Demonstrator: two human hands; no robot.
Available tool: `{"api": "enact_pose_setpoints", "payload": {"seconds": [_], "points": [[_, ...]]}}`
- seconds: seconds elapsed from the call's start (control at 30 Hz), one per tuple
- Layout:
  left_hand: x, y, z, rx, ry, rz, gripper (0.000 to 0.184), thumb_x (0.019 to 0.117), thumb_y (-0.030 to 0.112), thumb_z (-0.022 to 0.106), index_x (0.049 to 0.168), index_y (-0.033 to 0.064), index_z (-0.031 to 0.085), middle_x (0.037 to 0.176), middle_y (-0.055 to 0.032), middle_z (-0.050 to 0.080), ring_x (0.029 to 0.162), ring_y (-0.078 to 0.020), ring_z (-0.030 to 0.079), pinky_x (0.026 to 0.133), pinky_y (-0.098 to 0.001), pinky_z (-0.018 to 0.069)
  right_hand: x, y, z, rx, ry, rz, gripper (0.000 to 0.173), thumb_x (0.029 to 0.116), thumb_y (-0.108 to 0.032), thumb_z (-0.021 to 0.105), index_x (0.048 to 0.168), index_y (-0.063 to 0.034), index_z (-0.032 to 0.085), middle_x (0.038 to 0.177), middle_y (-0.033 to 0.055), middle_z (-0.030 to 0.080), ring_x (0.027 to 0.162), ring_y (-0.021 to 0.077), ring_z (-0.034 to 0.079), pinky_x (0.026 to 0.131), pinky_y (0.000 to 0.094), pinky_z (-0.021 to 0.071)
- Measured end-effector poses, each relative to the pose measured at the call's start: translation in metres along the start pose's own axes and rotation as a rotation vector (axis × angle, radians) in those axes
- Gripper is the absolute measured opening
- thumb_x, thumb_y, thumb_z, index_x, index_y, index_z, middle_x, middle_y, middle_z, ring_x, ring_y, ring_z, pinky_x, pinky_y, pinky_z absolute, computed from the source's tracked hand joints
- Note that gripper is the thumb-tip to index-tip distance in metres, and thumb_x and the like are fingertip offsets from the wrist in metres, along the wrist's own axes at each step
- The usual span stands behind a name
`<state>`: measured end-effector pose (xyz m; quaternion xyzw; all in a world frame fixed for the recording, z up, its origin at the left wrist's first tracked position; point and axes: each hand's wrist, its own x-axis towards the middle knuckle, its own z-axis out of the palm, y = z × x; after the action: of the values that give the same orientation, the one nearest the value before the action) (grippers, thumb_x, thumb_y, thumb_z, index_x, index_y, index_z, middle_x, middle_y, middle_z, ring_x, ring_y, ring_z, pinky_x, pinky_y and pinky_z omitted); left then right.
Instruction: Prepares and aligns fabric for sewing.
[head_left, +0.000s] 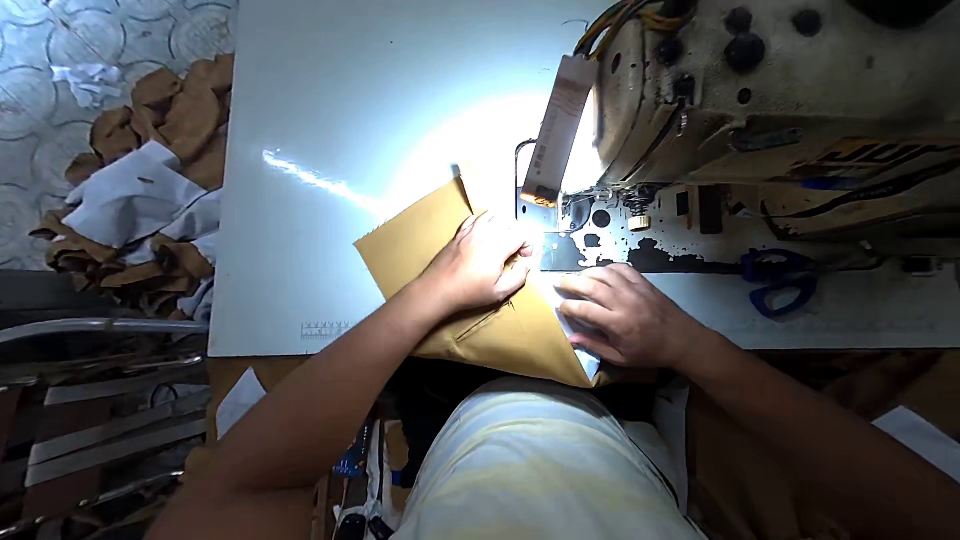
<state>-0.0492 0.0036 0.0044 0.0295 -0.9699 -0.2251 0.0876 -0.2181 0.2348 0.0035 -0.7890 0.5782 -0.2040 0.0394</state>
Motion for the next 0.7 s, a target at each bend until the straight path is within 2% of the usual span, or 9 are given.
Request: {"api": "enact_pose_setpoints", "payload": {"seconds": [0.07,0.17,0.37,0.53,0.63,0.7], "points": [[0.012,-0.005,-0.002,-0.04,-0.021,0.06,0.029,0.0976,0.033,0.05,0.102,0.0131,0.071,0.101,-0.005,0.068,0.109,-0.0237,0.062,0.102,-0.0484,0.0457,0.001,0.002,0.002,0.002,-0.008,-0.032,0.042,0.1024,-0.045,0.048,0.116,-0.0149,0.075,0.139,0.0049,0.066,0.134,0.0265,0.056,0.111,0.05,0.0426],[0.017,-0.005,-0.005,-0.053,-0.043,0.05,0.03,0.0967,0.034,0.051,0.108,0.0119,0.068,0.107,-0.006,0.068,0.115,-0.0241,0.061,0.105,-0.0492,0.0442,0.003,0.005,0.001,0.004,-0.026,-0.047,0.043,0.101,-0.045,0.046,0.112,-0.0149,0.076,0.143,0.003,0.064,0.142,0.0271,0.049,0.117,0.0547,0.0353],[0.015,-0.003,-0.004,-0.047,-0.021,0.019,0.033,0.0983,0.034,0.05,0.111,0.0104,0.069,0.108,-0.0076,0.067,0.113,-0.025,0.061,0.101,-0.0481,0.0467,0.005,0.006,0.002,-0.048,-0.051,-0.039,0.051,0.1006,-0.048,0.041,0.124,-0.0169,0.073,0.148,0.0033,0.06,0.145,0.0293,0.045,0.118,0.0606,0.0299],[0.009,0.004,-0.006,0.049,-0.029,-0.034,0.037,0.1006,0.028,0.045,0.122,0.0096,0.069,0.115,-0.01,0.068,0.119,-0.0278,0.061,0.107,-0.0485,0.0458,0.005,0.006,0.002,-0.046,-0.074,0.002,0.054,0.1002,-0.053,0.039,0.123,-0.0181,0.073,0.146,0.0031,0.061,0.145,0.0304,0.046,0.117,0.0644,0.0293],[-0.007,0.026,0.0,0.231,0.035,-0.173,0.042,0.1061,0.032,0.041,0.135,0.0143,0.066,0.133,-0.0089,0.065,0.13,-0.0294,0.057,0.107,-0.0511,0.0443,0.004,0.007,0.004,-0.024,-0.068,0.019,0.055,0.0998,-0.055,0.039,0.124,-0.0181,0.073,0.145,0.0031,0.062,0.144,0.0308,0.047,0.117,0.0652,0.0288],[-0.017,0.04,0.009,0.257,0.082,-0.297,0.046,0.108,0.038,0.038,0.141,0.0182,0.064,0.147,-0.0046,0.059,0.141,-0.0271,0.048,0.112,-0.0525,0.0379,0.003,0.008,0.005,-0.004,-0.058,0.019,0.055,0.0998,-0.054,0.04,0.124,-0.0175,0.073,0.145,0.0035,0.062,0.144,0.0306,0.047,0.117,0.0655,0.0289]]}}
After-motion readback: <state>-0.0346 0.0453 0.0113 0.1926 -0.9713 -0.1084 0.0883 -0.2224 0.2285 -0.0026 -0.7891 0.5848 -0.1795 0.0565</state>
